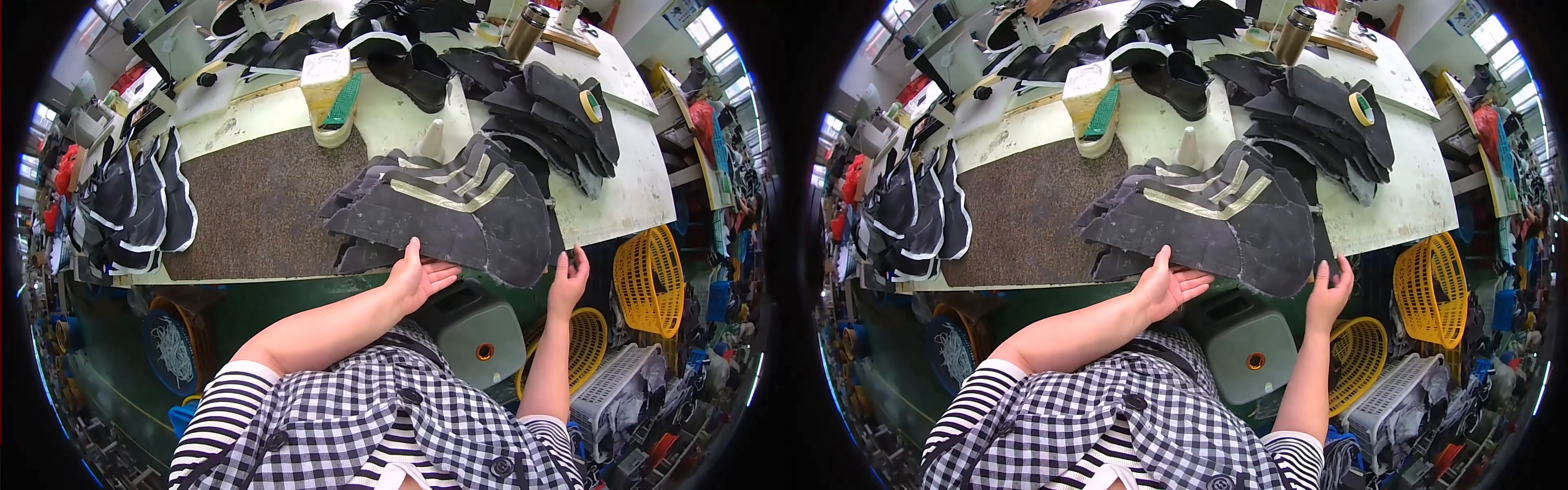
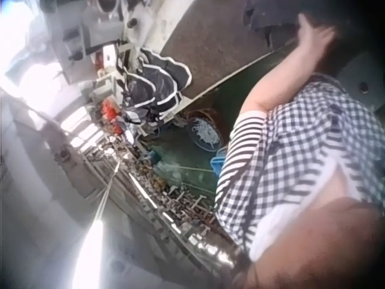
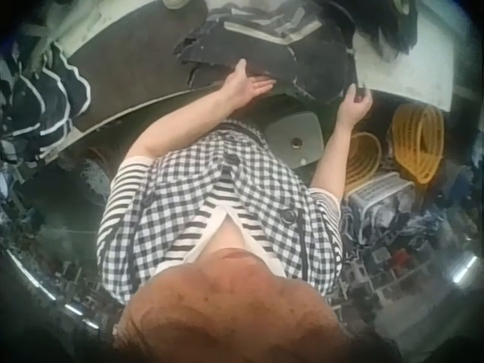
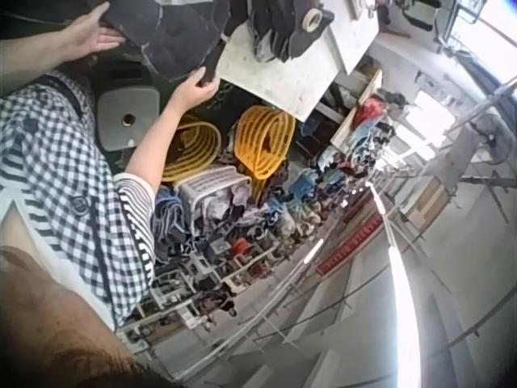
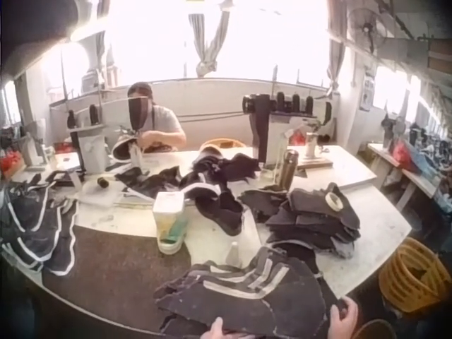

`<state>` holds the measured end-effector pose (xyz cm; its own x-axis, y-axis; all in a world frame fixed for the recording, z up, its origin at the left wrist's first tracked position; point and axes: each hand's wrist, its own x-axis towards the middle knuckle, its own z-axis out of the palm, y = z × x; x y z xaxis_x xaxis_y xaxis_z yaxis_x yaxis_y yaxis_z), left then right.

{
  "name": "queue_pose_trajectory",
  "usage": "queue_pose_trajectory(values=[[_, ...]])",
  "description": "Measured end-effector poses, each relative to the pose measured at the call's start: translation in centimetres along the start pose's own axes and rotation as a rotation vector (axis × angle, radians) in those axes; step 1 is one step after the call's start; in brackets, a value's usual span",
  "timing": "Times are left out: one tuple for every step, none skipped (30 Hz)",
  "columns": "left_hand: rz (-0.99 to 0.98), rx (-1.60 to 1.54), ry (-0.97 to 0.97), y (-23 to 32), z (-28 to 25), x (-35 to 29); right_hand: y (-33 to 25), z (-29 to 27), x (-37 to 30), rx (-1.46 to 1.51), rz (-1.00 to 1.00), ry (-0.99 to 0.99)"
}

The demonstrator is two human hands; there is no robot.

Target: Manufacturing shoe components by applying adhesive and joining parts.

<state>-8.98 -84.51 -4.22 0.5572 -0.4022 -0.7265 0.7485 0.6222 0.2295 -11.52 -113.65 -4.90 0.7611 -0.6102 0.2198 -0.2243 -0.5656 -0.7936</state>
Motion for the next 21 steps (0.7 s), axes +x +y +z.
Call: queue_pose_trajectory(values=[[-0.002, 0.030, -0.009, 0.0, -0.1, 0.0, -2.0, 0.0, -0.2, -0.132, -0.302, -0.012], [-0.012, 0.057, -0.011, 0.0, -0.2, 0.0, -3.9, 0.8, -0.4, -0.057, -0.376, -0.079], [-0.009, 0.061, -0.014, 0.1, -0.4, 0.0, -5.6, 1.5, -1.1, -0.069, -0.426, -0.170], [-0.053, 0.062, -0.042, 0.2, -0.6, 0.0, -7.1, 2.5, -1.8, -0.032, -0.527, -0.280], [-0.098, 0.068, -0.048, 0.2, -0.7, 0.0, -8.2, 3.3, -3.1, -0.036, -0.630, -0.401], [-0.098, 0.069, -0.072, 0.2, -0.8, -0.1, -8.9, 4.1, -4.3, -0.119, -0.757, -0.510], [-0.051, 0.115, -0.077, 0.3, -0.9, -0.1, -9.2, 4.7, -5.5, -0.167, -0.809, -0.496], [-0.008, 0.155, -0.082, 0.4, -0.9, -0.2, -9.1, 5.2, -6.3, -0.313, -0.867, -0.525], [0.001, 0.155, -0.086, 0.4, -0.9, -0.3, -8.7, 5.6, -6.6, -0.258, -0.845, -0.505], [0.040, 0.191, -0.044, 0.5, -0.9, -0.5, -8.2, 6.1, -6.7, -0.281, -0.827, -0.443], [0.078, 0.227, -0.002, 0.5, -0.8, -0.6, -7.6, 6.3, -6.6, -0.272, -0.807, -0.361], [0.082, 0.224, -0.003, 0.6, -0.7, -0.7, -7.1, 6.5, -6.4, -0.303, -0.814, -0.380], [0.147, 0.209, -0.012, 0.7, -0.6, -0.7, -6.6, 6.7, -6.1, -0.200, -0.796, -0.385], [0.198, 0.193, -0.020, 0.7, -0.5, -0.8, -6.3, 6.8, -5.9, -0.045, -0.808, -0.342], [0.205, 0.203, -0.031, 0.8, -0.4, -0.7, -6.1, 6.9, -5.5, -0.050, -0.814, -0.314], [0.283, 0.183, -0.059, 0.9, -0.4, -0.7, -6.0, 6.8, -5.4, -0.089, -0.796, -0.326], [0.354, 0.164, -0.076, 0.9, -0.3, -0.6, -6.0, 6.7, -5.3, -0.071, -0.793, -0.331], [0.369, 0.152, -0.081, 1.0, -0.3, -0.5, -5.9, 6.5, -5.3, -0.072, -0.788, -0.350], [0.372, 0.144, -0.087, 1.0, -0.3, -0.5, -5.8, 6.1, -5.3, -0.107, -0.804, -0.327], [0.359, 0.123, -0.097, 1.1, -0.3, -0.5, -5.5, 5.6, -5.2, -0.099, -0.800, -0.297], [0.364, 0.141, -0.098, 1.2, -0.4, -0.4, -5.1, 4.9, -5.1, -0.209, -0.779, -0.167]])
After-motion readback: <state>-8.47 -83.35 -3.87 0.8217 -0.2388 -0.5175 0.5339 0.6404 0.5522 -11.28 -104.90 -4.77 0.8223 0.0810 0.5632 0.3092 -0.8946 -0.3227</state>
